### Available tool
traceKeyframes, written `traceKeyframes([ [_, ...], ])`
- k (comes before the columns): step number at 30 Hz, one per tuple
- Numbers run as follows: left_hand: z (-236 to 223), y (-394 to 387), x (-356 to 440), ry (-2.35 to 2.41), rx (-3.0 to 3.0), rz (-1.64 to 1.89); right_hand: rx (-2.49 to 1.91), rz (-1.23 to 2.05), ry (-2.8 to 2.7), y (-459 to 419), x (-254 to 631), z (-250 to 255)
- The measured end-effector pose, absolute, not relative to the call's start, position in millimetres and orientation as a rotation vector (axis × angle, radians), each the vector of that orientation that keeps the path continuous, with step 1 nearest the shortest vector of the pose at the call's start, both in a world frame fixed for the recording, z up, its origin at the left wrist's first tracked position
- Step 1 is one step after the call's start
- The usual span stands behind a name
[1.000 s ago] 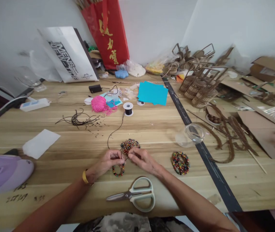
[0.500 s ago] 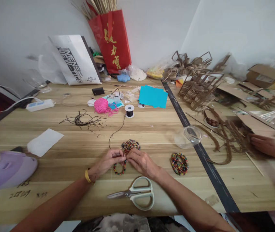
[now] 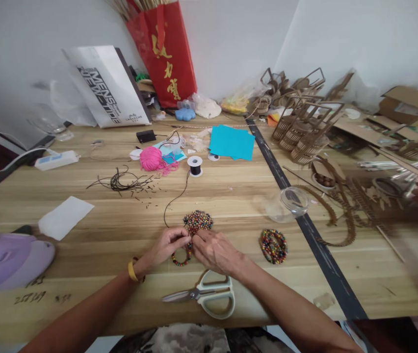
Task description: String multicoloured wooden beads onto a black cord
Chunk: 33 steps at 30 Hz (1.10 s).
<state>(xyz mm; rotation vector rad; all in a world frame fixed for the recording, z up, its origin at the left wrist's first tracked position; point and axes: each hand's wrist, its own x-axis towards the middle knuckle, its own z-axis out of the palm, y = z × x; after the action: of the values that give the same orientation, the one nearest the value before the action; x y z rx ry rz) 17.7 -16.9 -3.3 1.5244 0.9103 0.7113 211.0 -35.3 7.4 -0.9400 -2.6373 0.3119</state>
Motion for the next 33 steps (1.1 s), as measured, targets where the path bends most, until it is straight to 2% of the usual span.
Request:
traceKeyframes([
  [14,-4,-18,18,0.761,1.309,0.756,-0.801,0.659,-2.412,-33,209,-4],
  [33,-2,-20,21,0.807,1.197,0.806,-0.782,0.634,-2.469,-33,208,-1],
])
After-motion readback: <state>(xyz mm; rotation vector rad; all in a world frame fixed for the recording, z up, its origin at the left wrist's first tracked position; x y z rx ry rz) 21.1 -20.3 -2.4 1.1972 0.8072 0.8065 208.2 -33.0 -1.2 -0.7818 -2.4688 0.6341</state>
